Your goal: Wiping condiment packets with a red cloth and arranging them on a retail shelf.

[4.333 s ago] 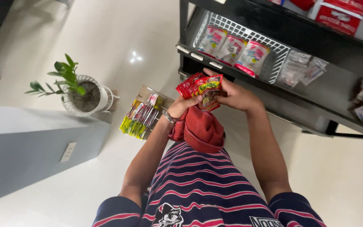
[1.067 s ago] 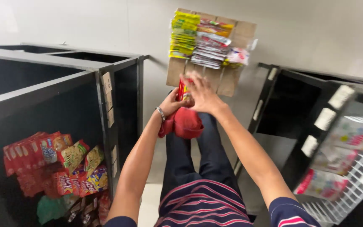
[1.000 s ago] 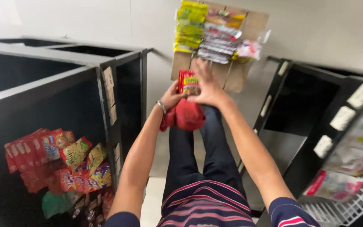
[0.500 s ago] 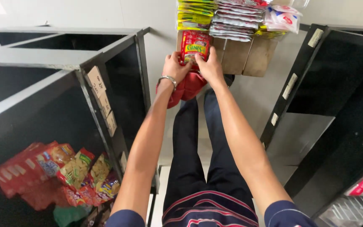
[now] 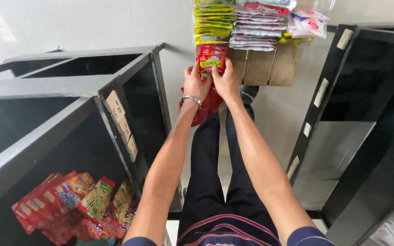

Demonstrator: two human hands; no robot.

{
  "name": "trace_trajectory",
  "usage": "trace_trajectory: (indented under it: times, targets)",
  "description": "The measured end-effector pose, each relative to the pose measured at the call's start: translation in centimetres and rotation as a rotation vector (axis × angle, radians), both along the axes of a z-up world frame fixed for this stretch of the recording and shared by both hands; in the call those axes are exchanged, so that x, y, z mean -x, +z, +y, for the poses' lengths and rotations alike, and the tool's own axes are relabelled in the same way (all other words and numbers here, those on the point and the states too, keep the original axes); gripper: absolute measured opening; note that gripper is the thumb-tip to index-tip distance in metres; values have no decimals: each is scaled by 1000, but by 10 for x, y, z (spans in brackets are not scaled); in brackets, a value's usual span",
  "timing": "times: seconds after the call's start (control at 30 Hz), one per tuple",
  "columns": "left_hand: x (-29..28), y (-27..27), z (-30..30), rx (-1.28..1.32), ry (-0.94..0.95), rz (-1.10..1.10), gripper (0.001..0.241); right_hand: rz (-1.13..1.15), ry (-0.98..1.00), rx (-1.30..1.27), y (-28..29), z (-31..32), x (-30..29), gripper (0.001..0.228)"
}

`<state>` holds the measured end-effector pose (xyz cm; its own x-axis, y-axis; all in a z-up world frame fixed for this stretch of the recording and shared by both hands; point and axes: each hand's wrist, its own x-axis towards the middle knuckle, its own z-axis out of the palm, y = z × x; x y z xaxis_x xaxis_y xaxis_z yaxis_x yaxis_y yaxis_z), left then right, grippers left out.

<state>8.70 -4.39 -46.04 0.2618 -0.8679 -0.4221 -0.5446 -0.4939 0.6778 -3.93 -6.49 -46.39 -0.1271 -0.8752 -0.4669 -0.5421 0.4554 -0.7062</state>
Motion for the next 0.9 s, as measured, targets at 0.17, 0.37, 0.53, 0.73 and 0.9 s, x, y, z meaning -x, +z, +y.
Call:
trace_trajectory:
  times: [0.17, 0.37, 0.53, 0.73, 0.9]
  targets:
    - [-2, 3, 0, -67, -9, -15, 59, 28, 60, -80, -10, 0, 2, 68]
    - [-8, 8, 15, 61, 41, -46, 74, 5, 76, 147, 22, 13, 12, 69]
    - [-14, 45, 47, -7, 337, -50, 85, -555, 18, 164, 82, 52, 46, 66]
    - [16, 37, 88, 120, 701, 604, 45, -374, 193, -85, 134, 72, 59, 52]
    - [69, 95, 61, 83, 355, 871, 40, -247, 84, 125, 110, 65, 79, 46]
